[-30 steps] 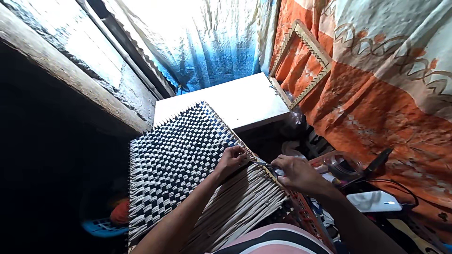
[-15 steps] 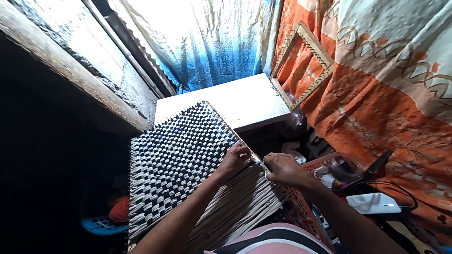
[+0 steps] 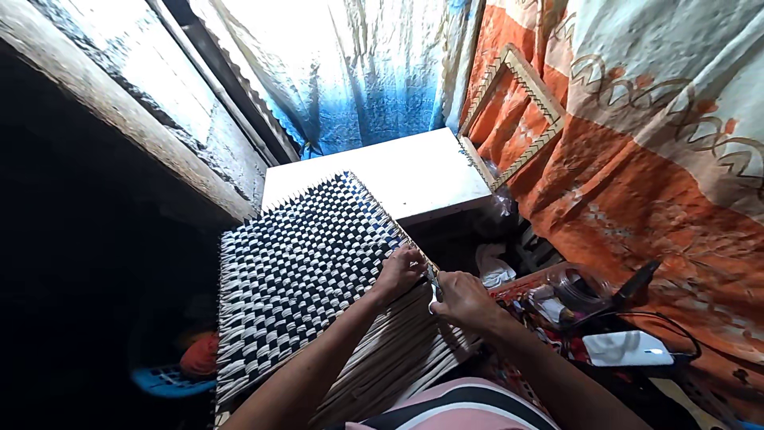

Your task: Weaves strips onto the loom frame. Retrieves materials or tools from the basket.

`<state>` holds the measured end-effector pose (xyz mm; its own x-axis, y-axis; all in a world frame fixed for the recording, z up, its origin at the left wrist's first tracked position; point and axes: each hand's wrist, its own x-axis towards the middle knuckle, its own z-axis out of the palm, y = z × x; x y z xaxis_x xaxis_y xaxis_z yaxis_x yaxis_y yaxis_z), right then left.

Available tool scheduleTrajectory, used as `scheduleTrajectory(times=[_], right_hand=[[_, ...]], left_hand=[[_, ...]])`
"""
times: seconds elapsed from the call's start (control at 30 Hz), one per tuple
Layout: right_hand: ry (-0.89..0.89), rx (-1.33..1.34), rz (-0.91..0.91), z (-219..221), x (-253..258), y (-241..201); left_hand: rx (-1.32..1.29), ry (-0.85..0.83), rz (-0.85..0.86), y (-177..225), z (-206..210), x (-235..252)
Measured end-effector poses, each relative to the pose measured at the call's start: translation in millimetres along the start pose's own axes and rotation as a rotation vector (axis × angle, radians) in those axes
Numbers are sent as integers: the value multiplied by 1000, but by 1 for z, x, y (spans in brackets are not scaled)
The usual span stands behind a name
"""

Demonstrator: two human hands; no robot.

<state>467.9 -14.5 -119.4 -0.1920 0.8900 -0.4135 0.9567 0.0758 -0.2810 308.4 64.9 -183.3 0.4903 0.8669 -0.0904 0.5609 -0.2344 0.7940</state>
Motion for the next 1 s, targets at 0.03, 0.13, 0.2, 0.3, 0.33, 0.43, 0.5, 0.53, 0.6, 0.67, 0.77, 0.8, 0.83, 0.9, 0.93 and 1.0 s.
scheduleTrajectory(times=[0.03,0.13,0.2,0.3,0.33,0.43,0.5,0.53,0.6,0.67,0.77,0.8,0.83,0.9,0.93,1.0], right_hand=[[4,-1,-8,1,0,1],[-2,-14,-48,2,-2,6],[-32,-36,-100,-1,-2,13],[-77,-52,-161,-8,2,25],[-84,-62,-171,-10,3,27],[-84,-85,-166,-20,-1,31],[-30,20,-215,-28,-8,47],[20,120,-244,-32,-12,59],[166,316,-273,-35,-18,84],[262,317,-188,-29,-27,113],[179,223,30,-15,-37,152],[122,214,91,-6,-38,166],[60,201,157,3,-39,178],[-38,176,284,20,-40,199],[-86,161,340,29,-40,209],[-195,171,412,45,-41,221]], left_hand=[[3,-3,-10,1,-1,-1],[14,-15,-39,1,-2,-1],[17,-24,-58,2,-2,-1],[-1,11,-53,2,-5,0],[-17,34,-49,2,-6,0],[-76,109,-34,0,-11,1],[-161,114,27,4,-18,-5],[-209,66,75,8,-24,-11],[-339,-132,208,15,-35,-29],[-459,-367,355,25,-35,-49],[-396,-495,536,38,-29,-82],[-350,-500,568,40,-29,-94],[-317,-496,592,42,-30,-107],[-306,-479,594,40,-40,-130],[-316,-469,562,40,-50,-142],[-337,-400,460,35,-73,-170]])
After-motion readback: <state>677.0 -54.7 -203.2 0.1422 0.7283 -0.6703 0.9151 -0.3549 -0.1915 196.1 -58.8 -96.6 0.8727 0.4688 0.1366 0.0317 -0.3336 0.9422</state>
